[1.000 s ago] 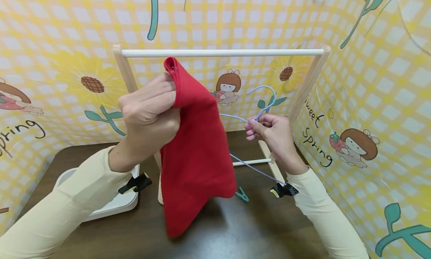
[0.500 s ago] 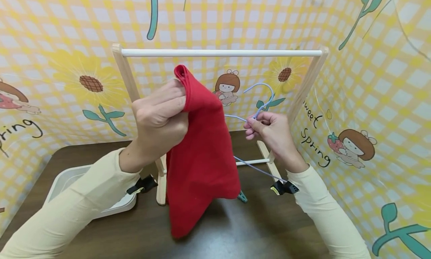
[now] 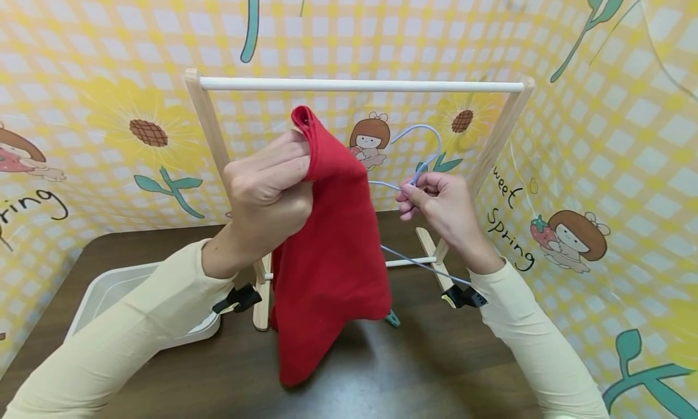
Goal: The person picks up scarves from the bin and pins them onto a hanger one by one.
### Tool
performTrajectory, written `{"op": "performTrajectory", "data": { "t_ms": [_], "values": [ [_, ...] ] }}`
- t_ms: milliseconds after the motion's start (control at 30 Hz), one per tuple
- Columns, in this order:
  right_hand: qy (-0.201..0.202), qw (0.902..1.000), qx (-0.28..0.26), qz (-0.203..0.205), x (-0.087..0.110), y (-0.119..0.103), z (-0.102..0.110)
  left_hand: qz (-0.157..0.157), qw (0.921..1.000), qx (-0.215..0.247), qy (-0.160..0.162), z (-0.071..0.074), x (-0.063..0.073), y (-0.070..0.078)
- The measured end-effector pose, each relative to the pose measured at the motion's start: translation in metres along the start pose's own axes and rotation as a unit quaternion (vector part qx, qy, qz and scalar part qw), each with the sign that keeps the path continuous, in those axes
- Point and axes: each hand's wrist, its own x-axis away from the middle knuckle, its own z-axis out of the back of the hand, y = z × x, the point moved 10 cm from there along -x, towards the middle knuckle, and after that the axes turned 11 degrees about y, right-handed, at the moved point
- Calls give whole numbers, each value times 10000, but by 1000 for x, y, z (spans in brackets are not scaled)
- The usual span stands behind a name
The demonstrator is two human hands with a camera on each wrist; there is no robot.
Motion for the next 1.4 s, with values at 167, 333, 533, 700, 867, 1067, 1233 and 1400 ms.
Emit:
{"op": "performTrajectory", "data": {
  "t_ms": [167,333,533,700,867,1067,1233,1400],
  "values": [
    [-18,9998,-159,-82,0,5,-4,-12,10000,-44,60,-3,-2,1],
    [22,9999,114,-114,1,9,-8,-28,9999,-64,116,-6,-6,1],
    [105,9982,575,-123,1,11,-8,-46,9997,122,183,-9,-9,4],
    [184,9955,917,-146,1,13,-9,-54,9996,121,262,-11,-12,4],
    [187,9921,1241,-76,2,15,-10,-47,9991,206,376,-15,-16,4],
    [321,9895,1410,-19,2,18,-9,-71,9990,250,354,-24,-17,6],
    [305,9928,1143,-164,4,22,-9,-65,9994,123,311,-26,-11,5],
    [123,9954,863,-385,6,24,-13,65,9992,-44,402,-24,-1,-1]
  ]
}}
